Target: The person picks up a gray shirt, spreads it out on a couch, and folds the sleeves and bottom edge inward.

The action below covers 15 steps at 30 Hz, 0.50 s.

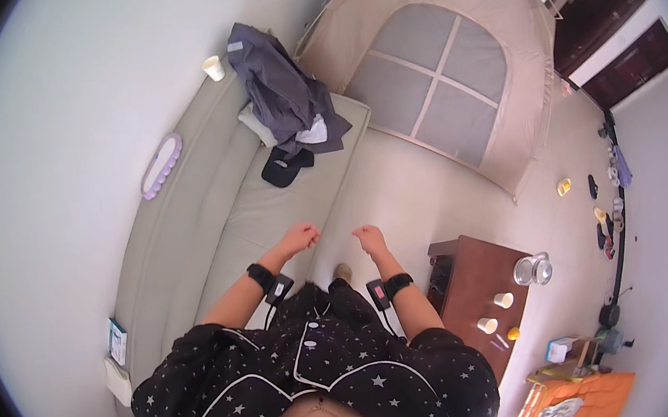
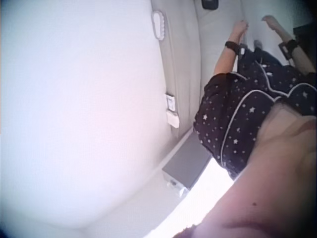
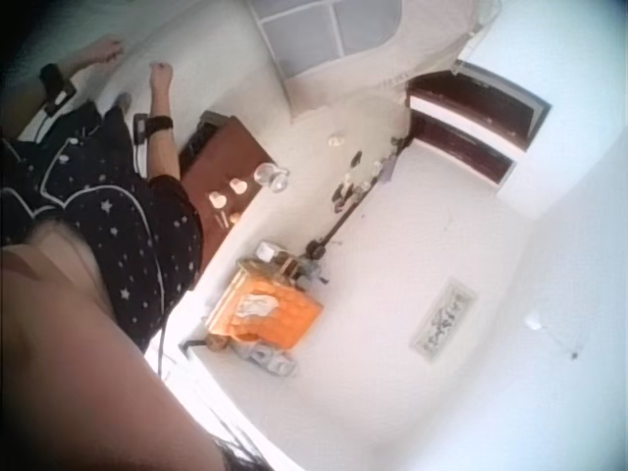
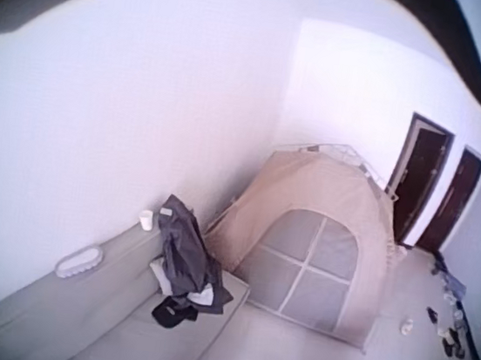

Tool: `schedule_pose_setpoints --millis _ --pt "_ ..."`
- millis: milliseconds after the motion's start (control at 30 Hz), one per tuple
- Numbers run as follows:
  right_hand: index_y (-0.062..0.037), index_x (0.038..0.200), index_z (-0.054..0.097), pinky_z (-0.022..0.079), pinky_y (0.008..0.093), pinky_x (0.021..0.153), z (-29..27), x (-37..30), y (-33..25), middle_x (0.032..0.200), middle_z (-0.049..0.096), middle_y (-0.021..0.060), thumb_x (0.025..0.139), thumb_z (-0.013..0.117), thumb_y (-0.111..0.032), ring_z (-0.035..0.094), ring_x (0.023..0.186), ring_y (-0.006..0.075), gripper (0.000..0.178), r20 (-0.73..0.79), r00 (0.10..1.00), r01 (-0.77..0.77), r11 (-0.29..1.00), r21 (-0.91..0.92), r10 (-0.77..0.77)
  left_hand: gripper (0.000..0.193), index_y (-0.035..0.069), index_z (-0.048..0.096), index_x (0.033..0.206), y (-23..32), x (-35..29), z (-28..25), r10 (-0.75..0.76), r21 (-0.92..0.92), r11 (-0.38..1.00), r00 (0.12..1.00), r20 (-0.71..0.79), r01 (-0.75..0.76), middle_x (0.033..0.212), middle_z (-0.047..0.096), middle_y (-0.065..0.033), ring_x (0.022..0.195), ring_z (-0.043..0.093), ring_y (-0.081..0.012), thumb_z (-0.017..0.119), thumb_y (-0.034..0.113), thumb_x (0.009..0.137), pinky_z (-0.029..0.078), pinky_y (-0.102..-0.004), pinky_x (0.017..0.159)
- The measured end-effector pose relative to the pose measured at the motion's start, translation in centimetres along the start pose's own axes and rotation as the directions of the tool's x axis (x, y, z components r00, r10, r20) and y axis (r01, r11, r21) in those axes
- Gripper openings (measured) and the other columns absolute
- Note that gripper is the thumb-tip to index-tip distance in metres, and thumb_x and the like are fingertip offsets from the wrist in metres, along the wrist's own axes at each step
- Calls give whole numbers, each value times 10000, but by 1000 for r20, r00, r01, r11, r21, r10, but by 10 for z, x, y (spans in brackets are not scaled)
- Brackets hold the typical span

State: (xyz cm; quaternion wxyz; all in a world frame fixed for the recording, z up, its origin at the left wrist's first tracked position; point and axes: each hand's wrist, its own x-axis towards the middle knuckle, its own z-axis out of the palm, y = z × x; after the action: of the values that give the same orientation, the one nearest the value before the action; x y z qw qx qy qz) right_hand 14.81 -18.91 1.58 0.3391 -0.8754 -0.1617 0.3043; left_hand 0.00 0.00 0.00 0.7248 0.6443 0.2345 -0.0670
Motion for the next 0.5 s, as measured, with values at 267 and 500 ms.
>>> schedule_pose_setpoints --millis 267,500 --pt "-47 788 622 263 241 352 -28 237 -154 485 417 -35 795 572 -170 355 378 73 133 171 985 20 1000 -23 -16 167 12 613 779 91 198 -112 83 -98 990 985 -149 -99 663 607 -65 558 557 -133 511 144 793 452 -265 518" --pt "-45 794 623 292 226 382 41 453 -315 530 455 -34 810 569 -177 391 432 57 143 355 930 87 995 50 -99 123 22 618 760 114 359 -306 -81 -339 936 878 -472 -96 625 605 -58 490 536 -127 545 121 761 428 -252 459"
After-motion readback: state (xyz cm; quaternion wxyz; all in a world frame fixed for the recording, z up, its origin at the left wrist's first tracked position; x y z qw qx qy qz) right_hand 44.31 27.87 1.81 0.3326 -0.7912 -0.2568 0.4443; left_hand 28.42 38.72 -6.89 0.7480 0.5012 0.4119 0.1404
